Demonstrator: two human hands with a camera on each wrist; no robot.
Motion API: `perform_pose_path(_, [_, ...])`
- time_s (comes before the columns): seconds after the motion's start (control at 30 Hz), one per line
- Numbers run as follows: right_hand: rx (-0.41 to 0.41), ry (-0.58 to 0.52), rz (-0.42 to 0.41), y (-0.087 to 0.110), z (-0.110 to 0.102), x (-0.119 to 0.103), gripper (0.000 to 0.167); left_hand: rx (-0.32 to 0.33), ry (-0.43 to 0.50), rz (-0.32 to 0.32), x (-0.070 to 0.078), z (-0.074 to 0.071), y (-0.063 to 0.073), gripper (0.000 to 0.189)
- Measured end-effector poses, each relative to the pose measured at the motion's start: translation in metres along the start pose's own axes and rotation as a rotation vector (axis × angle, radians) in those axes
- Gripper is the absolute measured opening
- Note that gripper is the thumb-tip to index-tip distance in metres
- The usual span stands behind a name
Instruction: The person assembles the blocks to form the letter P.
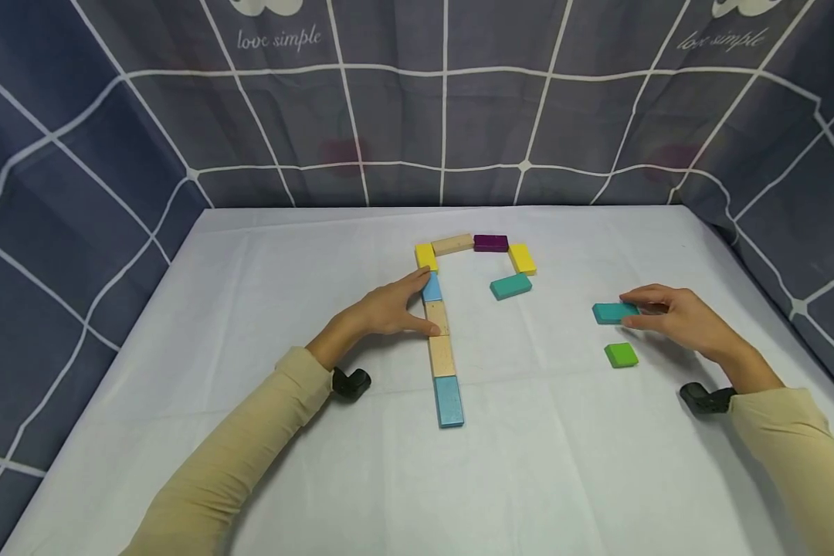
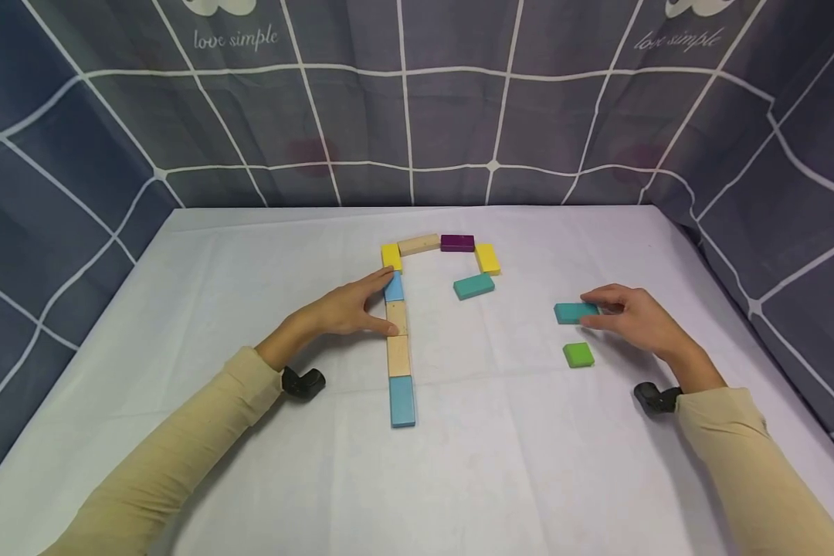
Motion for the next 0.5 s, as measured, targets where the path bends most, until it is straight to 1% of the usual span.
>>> perform_pose_path(0.1, [-0.004, 0.022, -0.019, -0.001, 0.002, -0.001, 0.058, 0.001, 0.002, -0.002, 0.001, 0.0, 0.0, 0.11])
perform_pose_path(0.17, [-0.002, 0.038, -0.039, -0.003, 0.003, -0.002, 0.054, 0.001, 0.005, -0.002, 0.001, 0.0, 0.0, 0.11])
perform_pose_path(0.33, [0.032, 0.076, -0.083, -0.006, 0.005, -0.007, 0.044, -0.005, 0.013, 0.008, 0.001, 0.001, 0.001, 0.11])
perform_pose_path(0.5, [0.066, 0.078, -0.108, -0.007, 0.006, -0.014, 0.041, -0.005, 0.01, 0.007, 0.0, 0.0, 0.0, 0.11])
Point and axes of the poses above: each hand's wrist, its own y-axis away from the middle knuckle, its own z-axis out of the palm, x = y × z, the point moved 4 cm from there along -y, towards the middle knuckle, and after that the axes turned 7 degrees about y, right-handed, at the moved point
